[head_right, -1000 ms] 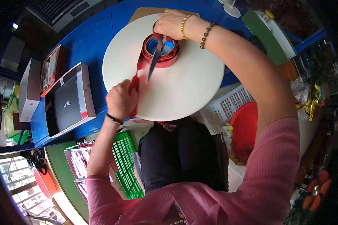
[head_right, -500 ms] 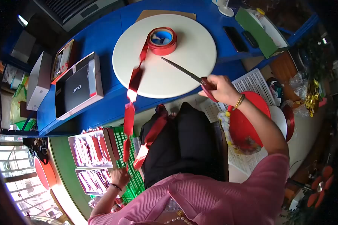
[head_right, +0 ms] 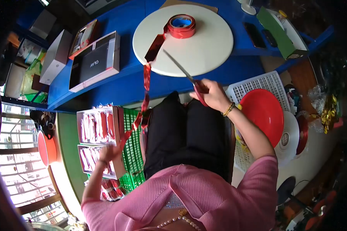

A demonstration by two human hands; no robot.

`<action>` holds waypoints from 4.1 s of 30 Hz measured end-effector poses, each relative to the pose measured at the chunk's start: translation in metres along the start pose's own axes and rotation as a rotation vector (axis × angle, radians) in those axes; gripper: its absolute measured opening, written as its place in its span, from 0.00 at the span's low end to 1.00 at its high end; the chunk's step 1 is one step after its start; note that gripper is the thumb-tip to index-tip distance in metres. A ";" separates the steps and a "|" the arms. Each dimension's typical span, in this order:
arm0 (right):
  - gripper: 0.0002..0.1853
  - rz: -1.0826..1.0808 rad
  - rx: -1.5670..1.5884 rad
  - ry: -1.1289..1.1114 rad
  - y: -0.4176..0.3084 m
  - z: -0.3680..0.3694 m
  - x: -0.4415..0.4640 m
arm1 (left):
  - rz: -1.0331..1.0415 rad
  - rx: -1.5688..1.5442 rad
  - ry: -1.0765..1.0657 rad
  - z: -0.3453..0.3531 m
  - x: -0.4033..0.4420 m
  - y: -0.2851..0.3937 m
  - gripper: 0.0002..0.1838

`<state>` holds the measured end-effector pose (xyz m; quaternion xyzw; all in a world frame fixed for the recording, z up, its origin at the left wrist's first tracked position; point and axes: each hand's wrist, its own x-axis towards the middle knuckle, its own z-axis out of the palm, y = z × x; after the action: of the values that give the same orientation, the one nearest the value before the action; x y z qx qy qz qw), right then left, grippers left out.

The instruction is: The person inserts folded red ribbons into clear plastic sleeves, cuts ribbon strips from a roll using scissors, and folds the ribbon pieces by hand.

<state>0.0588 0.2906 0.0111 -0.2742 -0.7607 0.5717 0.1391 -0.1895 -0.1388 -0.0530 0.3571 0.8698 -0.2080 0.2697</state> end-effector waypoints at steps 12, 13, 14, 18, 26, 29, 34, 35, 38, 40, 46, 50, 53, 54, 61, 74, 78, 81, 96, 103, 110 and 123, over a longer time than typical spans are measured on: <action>0.11 0.086 -0.091 0.050 0.004 -0.010 -0.040 | 0.389 -0.473 1.080 -0.251 0.153 0.179 0.21; 0.11 0.068 -0.114 0.065 0.005 -0.011 -0.042 | 0.438 -0.706 1.005 -0.250 0.173 0.178 0.21; 0.10 0.056 -0.138 0.070 0.006 -0.013 -0.043 | 0.473 -0.941 0.914 -0.243 0.189 0.174 0.21; 0.09 0.092 -0.052 0.065 0.006 0.001 -0.035 | 0.356 -1.316 0.874 -0.227 0.154 0.149 0.14; 0.09 0.188 0.162 -0.056 0.009 0.047 -0.030 | 0.345 -0.994 0.712 -0.060 0.210 0.160 0.34; 0.09 0.197 0.113 -0.054 0.008 0.054 -0.040 | 0.250 -1.028 0.751 -0.089 0.205 0.193 0.46; 0.08 0.256 0.097 0.007 0.026 0.061 -0.056 | 0.285 -1.085 0.966 -0.107 0.238 0.221 0.36; 0.08 0.255 0.095 0.006 0.028 0.061 -0.058 | 0.356 -1.153 0.933 -0.103 0.243 0.222 0.32; 0.07 0.267 0.040 0.003 0.033 0.062 -0.058 | 0.514 -1.607 0.555 -0.104 0.225 0.210 0.14; 0.07 0.308 0.064 -0.014 0.034 0.065 -0.053 | 0.625 -1.915 0.079 -0.117 0.199 0.187 0.09; 0.07 0.420 0.243 -0.253 0.054 0.071 -0.019 | 0.972 -1.983 -0.462 -0.152 0.156 0.132 0.12; 0.09 0.461 0.649 -0.351 0.060 0.072 -0.003 | 0.989 -1.840 -0.573 -0.181 0.151 0.116 0.15; 0.10 0.328 0.370 -0.446 0.043 0.068 0.007 | 0.852 -1.760 -0.466 -0.184 0.167 0.116 0.16; 0.10 0.305 0.252 -0.467 0.039 0.067 0.009 | 0.885 -1.700 -0.419 -0.187 0.167 0.117 0.13; 0.08 0.268 -0.018 -0.492 0.037 0.066 0.022 | 0.838 -1.594 -0.332 -0.183 0.171 0.115 0.10; 0.12 0.407 0.143 -0.476 0.005 0.077 0.045 | 0.752 -1.841 -0.479 -0.175 0.159 0.122 0.08; 0.17 0.331 0.111 -0.459 0.003 0.079 0.043 | 0.774 -1.837 -0.473 -0.176 0.159 0.122 0.08; 0.17 0.430 -0.034 -0.460 -0.002 0.077 0.043 | 0.750 -1.811 -0.447 -0.173 0.161 0.121 0.07; 0.12 -0.150 -0.781 0.455 -0.054 -0.036 0.152 | 0.525 -1.861 0.097 -0.145 0.144 0.132 0.10; 0.16 -0.201 -1.080 0.419 -0.066 -0.056 0.200 | 0.510 -1.785 0.353 -0.159 0.117 0.126 0.10; 0.23 -0.579 -0.609 0.163 -0.049 0.035 0.129 | 0.541 -2.096 0.324 -0.187 0.086 0.119 0.12; 0.11 -0.812 -0.098 -0.042 -0.078 0.160 0.035 | 0.821 -2.239 0.295 -0.217 -0.014 0.110 0.13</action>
<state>-0.0735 0.1684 0.0317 0.0537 -0.8360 0.4391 0.3247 -0.1700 0.0472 0.1039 0.1955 0.4117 0.8075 0.3743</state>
